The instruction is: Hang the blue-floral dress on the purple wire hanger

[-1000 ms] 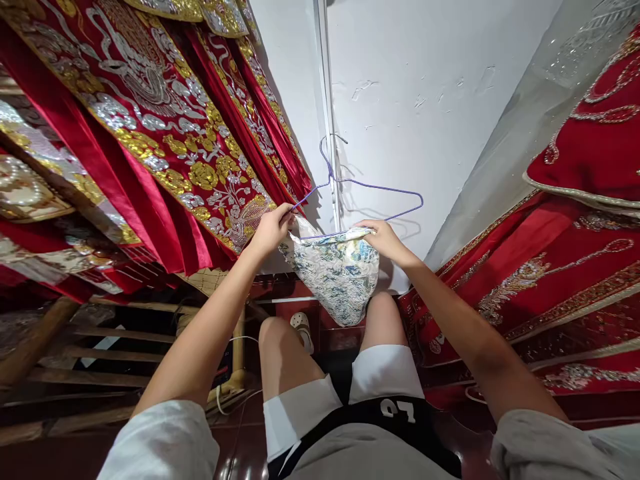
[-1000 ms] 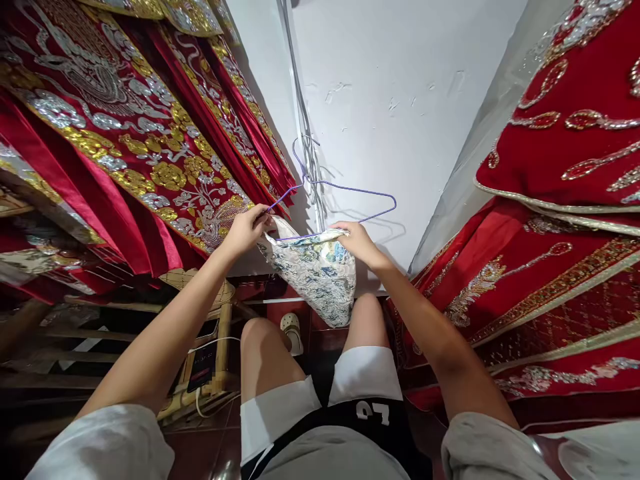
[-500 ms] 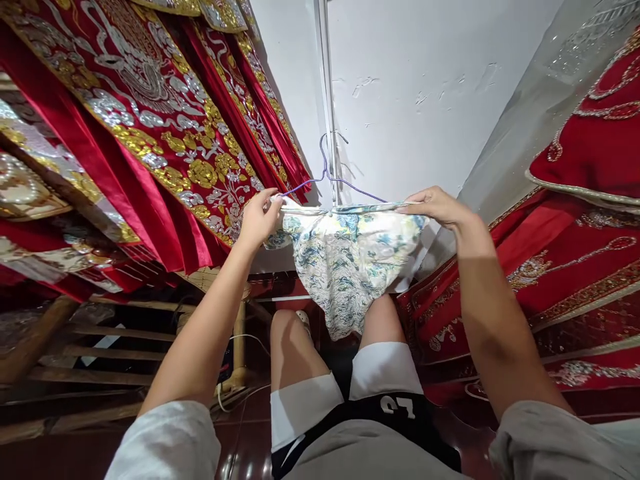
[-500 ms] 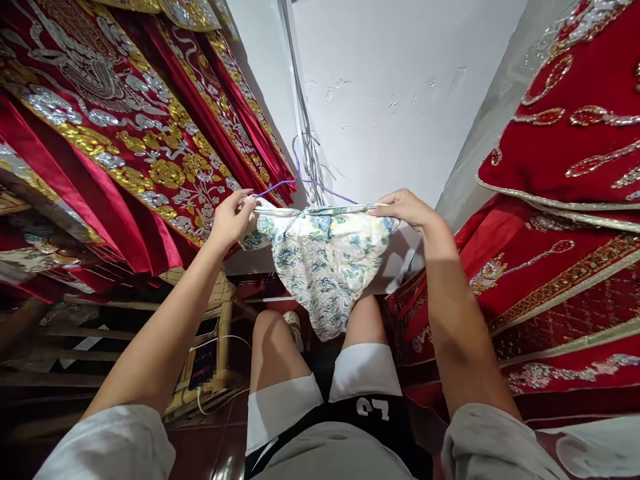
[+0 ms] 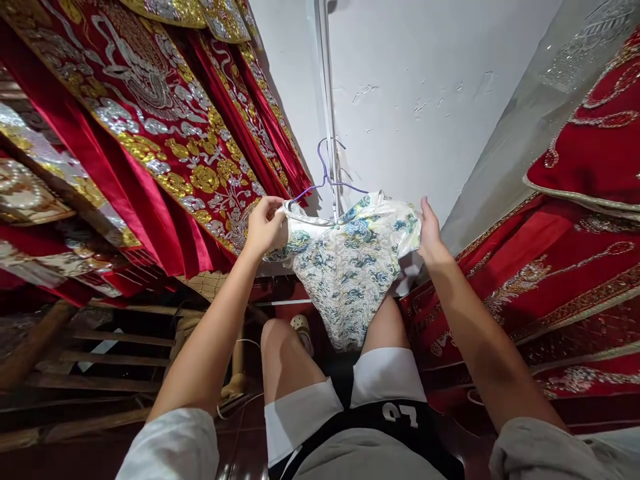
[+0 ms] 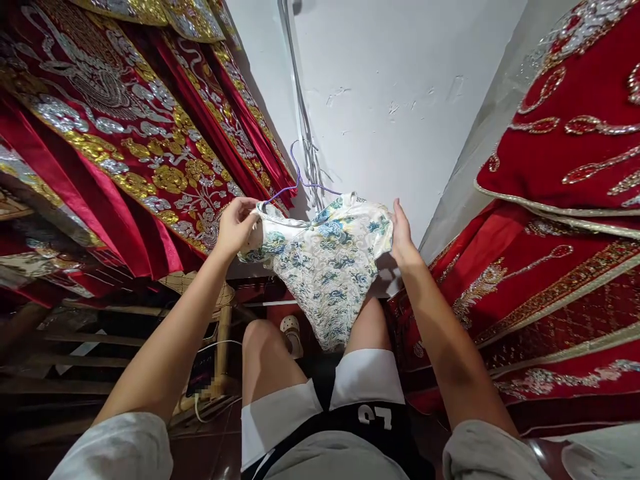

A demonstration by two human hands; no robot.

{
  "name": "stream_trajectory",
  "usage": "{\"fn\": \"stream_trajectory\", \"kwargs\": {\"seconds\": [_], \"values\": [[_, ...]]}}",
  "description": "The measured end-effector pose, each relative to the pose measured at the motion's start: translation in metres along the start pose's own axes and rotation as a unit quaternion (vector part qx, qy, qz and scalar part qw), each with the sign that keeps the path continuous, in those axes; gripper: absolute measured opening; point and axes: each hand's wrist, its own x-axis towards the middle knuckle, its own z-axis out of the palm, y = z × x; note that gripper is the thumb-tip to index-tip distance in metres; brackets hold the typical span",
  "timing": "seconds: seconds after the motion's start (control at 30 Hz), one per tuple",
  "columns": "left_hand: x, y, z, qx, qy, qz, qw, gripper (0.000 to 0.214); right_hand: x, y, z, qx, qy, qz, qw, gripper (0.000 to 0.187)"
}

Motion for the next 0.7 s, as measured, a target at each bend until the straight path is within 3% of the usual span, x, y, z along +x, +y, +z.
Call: {"fn": "stream_trajectory", "kwargs": {"seconds": [0.17,0.3,0.4,0.47,0.53,0.6,0.7], "values": [[0.000,0.014,0.004,0.063,0.050,0.025,0.996,0.023,0.030,-0.034,-0.006,0.091,0.033,-0.016,0.995,0.061],[0.015,0.019,0.009,0.076,0.081,0.020,0.994,0.017,0.015,-0.077,0.018,0.118,-0.018,-0.025,0.993,0.058],[0.016,0.015,0.013,0.074,0.083,0.006,0.994,0.011,-0.016,-0.102,0.039,0.120,-0.191,-0.015,0.974,0.052],[0.010,0.011,0.016,0.054,0.069,0.016,0.996,0.015,-0.033,-0.109,0.047,0.109,-0.347,-0.020,0.931,0.051],[-0.001,0.009,0.020,0.021,0.028,0.030,0.999,0.018,-0.041,-0.106,0.053,0.093,-0.425,-0.036,0.900,0.046],[-0.012,0.012,0.025,-0.018,-0.021,0.046,0.999,0.020,-0.038,-0.094,0.058,0.066,-0.385,-0.055,0.919,0.041],[-0.025,0.029,0.034,-0.083,-0.091,0.100,0.987,0.022,-0.022,-0.064,0.073,-0.001,-0.244,-0.099,0.965,0.040]]}}
